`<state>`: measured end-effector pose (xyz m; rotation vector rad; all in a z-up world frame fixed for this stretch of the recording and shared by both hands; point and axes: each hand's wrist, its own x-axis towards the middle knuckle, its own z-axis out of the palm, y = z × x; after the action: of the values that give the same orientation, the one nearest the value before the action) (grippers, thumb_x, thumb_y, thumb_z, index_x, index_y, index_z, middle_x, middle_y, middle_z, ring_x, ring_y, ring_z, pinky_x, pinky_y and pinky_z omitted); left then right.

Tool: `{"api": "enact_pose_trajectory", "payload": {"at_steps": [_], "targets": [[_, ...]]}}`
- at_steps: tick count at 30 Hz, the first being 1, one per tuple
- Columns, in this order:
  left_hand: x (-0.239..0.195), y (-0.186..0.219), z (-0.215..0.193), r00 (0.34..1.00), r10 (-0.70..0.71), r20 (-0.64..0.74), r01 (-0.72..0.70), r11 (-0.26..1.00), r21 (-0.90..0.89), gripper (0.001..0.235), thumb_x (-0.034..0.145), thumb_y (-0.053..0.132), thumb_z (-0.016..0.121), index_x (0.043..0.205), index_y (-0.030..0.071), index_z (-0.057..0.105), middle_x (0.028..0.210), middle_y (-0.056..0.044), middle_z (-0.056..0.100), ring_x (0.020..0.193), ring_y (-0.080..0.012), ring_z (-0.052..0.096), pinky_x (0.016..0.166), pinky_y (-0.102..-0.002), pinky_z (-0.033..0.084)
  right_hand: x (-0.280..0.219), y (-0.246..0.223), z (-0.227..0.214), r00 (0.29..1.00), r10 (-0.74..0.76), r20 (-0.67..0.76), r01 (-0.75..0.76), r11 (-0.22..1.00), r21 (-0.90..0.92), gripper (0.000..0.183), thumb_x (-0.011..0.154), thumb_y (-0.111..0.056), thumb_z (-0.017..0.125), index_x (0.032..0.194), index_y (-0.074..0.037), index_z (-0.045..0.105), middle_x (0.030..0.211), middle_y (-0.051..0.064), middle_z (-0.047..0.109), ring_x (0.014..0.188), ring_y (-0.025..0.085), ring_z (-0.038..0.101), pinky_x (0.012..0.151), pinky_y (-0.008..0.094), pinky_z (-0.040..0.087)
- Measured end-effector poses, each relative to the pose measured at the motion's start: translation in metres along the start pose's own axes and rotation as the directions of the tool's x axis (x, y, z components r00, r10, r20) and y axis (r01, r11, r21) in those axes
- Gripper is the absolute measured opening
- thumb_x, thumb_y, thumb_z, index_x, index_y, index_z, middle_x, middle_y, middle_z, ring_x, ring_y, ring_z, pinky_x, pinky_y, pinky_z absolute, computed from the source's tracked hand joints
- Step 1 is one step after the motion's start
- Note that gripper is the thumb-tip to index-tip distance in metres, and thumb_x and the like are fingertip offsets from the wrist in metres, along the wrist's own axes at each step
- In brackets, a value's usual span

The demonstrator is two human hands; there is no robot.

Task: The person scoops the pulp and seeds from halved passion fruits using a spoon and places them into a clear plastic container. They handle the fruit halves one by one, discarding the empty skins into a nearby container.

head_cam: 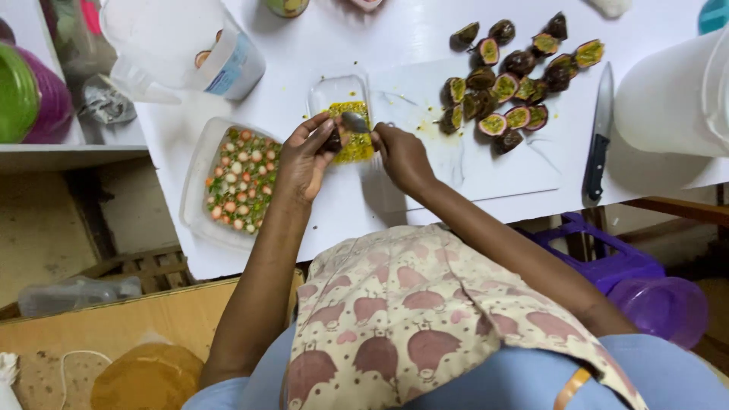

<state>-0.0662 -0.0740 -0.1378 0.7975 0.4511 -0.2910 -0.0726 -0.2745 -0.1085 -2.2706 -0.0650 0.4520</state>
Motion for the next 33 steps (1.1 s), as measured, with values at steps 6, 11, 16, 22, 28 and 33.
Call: {"api": "enact_pose_trajectory", "payload": {"at_steps": [6, 11, 16, 22, 28, 33], "targets": [[-0.023, 0.022, 0.027, 0.999, -0.044, 0.007, 0.044, 0.999, 0.011, 0.034, 0.091, 0.005, 0.078, 0.119, -0.003, 0.061, 0.122, -0.026, 0.069, 0.120, -0.0360, 0.068, 0.102, -0.052, 0.057, -0.006, 0.029, -0.012, 0.999, 0.022, -0.034, -0.026, 0.991, -0.129, 0.028, 0.109, -0.030, 0.047, 0.088, -0.016, 0.059, 0.077, 0.009, 0.066, 0.075, 0.039, 0.070, 0.071, 0.052, 0.054], [-0.026, 0.050, 0.038, 0.926, 0.230, 0.300, -0.375, 0.461, 0.804, 0.040, 0.084, 0.007, 0.088, 0.119, 0.008, 0.068, 0.130, -0.020, 0.066, 0.124, -0.0412, 0.060, 0.102, -0.048, 0.053, -0.036, 0.073, -0.059, 0.884, -0.089, -0.459, -0.111, 0.913, -0.392, 0.026, 0.093, -0.022, 0.082, 0.114, -0.012, 0.070, 0.110, 0.015, 0.058, 0.082, 0.049, 0.070, 0.073, 0.062, 0.058], [-0.042, 0.124, 0.067, 0.736, 0.584, 0.343, -0.558, 0.235, 0.796, 0.037, 0.096, 0.003, 0.078, 0.128, 0.010, 0.060, 0.127, -0.019, 0.063, 0.117, -0.0364, 0.064, 0.099, -0.043, 0.058, -0.036, 0.160, -0.075, 0.852, 0.076, -0.518, -0.355, 0.811, -0.465, 0.051, 0.085, -0.029, 0.090, 0.127, -0.012, 0.067, 0.131, 0.013, 0.055, 0.083, 0.045, 0.070, 0.069, 0.057, 0.055], [-0.013, 0.193, 0.031, 0.366, 0.805, 0.467, -0.471, -0.273, 0.839, 0.030, 0.104, 0.013, 0.076, 0.125, 0.008, 0.055, 0.105, -0.010, 0.064, 0.090, -0.0278, 0.064, 0.098, -0.053, 0.034, -0.030, 0.175, -0.074, 0.860, 0.113, -0.498, -0.396, 0.764, -0.510, 0.057, 0.085, -0.041, 0.090, 0.130, -0.012, 0.070, 0.135, 0.021, 0.054, 0.080, 0.047, 0.069, 0.061, 0.056, 0.053], [-0.031, 0.152, 0.037, 0.460, 0.769, 0.443, -0.418, -0.253, 0.872, 0.018, 0.104, 0.006, 0.062, 0.122, 0.011, 0.060, 0.122, -0.010, 0.070, 0.124, -0.0348, 0.058, 0.105, -0.054, 0.038, -0.040, 0.150, -0.089, 0.851, 0.227, -0.474, -0.447, 0.786, -0.426, 0.059, 0.085, -0.035, 0.090, 0.132, -0.009, 0.067, 0.144, 0.025, 0.051, 0.097, 0.049, 0.068, 0.072, 0.059, 0.054], [-0.040, 0.051, 0.032, 0.833, 0.499, 0.239, -0.454, 0.371, 0.810, 0.018, 0.109, 0.021, 0.054, 0.121, 0.010, 0.064, 0.110, -0.014, 0.068, 0.108, -0.0341, 0.068, 0.099, -0.052, 0.051, -0.050, 0.089, -0.082, 0.846, 0.055, -0.531, -0.293, 0.879, -0.376, 0.056, 0.080, -0.021, 0.095, 0.125, -0.002, 0.068, 0.126, 0.018, 0.052, 0.095, 0.052, 0.070, 0.086, 0.061, 0.055]]}}
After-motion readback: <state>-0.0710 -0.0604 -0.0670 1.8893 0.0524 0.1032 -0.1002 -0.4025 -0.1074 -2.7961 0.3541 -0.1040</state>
